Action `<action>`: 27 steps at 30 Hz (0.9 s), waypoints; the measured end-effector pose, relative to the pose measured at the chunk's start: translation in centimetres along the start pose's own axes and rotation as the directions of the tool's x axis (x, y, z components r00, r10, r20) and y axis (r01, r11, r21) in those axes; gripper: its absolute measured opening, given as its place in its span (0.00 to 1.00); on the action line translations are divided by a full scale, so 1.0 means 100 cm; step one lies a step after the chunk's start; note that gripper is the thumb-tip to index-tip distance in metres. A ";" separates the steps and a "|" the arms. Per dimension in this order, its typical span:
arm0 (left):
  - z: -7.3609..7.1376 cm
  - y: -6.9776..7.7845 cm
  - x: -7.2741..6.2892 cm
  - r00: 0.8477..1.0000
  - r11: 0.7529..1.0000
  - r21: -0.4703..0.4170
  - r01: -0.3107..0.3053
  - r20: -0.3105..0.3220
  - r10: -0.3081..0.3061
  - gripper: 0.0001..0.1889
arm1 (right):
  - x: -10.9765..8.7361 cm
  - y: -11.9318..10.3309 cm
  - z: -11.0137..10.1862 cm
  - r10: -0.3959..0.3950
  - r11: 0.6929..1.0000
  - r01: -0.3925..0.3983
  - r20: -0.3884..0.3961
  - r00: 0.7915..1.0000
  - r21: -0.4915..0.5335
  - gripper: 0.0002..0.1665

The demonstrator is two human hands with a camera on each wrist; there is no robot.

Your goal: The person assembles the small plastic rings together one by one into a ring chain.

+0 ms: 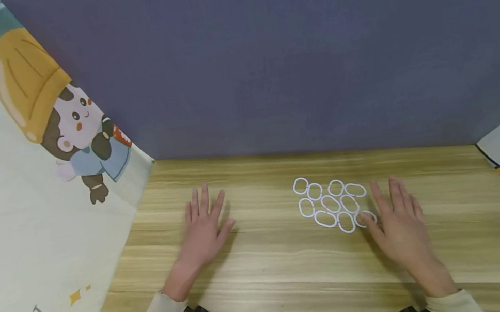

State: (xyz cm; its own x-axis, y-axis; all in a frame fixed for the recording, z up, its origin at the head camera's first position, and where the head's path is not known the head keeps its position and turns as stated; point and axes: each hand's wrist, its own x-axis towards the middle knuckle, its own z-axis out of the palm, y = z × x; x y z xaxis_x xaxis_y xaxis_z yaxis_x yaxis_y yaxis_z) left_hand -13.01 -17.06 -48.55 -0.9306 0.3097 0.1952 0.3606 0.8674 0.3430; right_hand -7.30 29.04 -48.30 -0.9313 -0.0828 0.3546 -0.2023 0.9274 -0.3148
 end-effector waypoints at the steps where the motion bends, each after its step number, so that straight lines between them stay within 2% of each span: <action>1: 0.000 0.003 0.001 1.000 1.000 -0.018 -0.011 -0.009 0.011 0.39 | 0.001 -0.001 0.001 0.002 1.000 -0.001 -0.016 1.000 0.007 0.48; 6: 0.003 0.020 0.011 1.000 0.990 -0.139 -0.010 -0.030 0.006 0.32 | 0.003 -0.008 0.008 -0.008 0.998 0.016 -0.119 0.993 0.068 0.47; 11: 0.012 0.037 0.019 0.998 0.955 -0.297 0.000 -0.059 -0.018 0.23 | 0.005 -0.014 0.014 -0.016 0.990 0.045 -0.215 0.977 0.132 0.43; 17: 0.024 0.052 0.024 0.996 0.887 -0.462 -0.011 -0.083 -0.030 0.13 | 0.007 -0.021 0.020 -0.006 0.981 0.062 -0.285 0.958 0.186 0.41; 23: 0.037 0.058 0.032 0.998 0.792 -0.609 0.037 -0.015 -0.058 0.08 | 0.006 -0.029 0.027 0.022 0.972 0.052 -0.310 0.951 0.229 0.40; 27: 0.047 0.062 0.036 0.997 0.754 -0.652 0.079 0.035 -0.075 0.07 | 0.004 -0.035 0.030 0.042 0.970 0.034 -0.304 0.952 0.242 0.39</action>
State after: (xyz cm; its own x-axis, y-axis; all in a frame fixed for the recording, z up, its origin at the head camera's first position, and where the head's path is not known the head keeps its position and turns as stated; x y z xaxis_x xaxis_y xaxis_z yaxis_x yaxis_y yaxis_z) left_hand -14.44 -8.73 -50.03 -0.9565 0.2577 0.1368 0.2394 0.4251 0.8729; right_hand -7.87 24.71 -49.70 -0.8027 0.0713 0.5921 -0.3016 0.8079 -0.5063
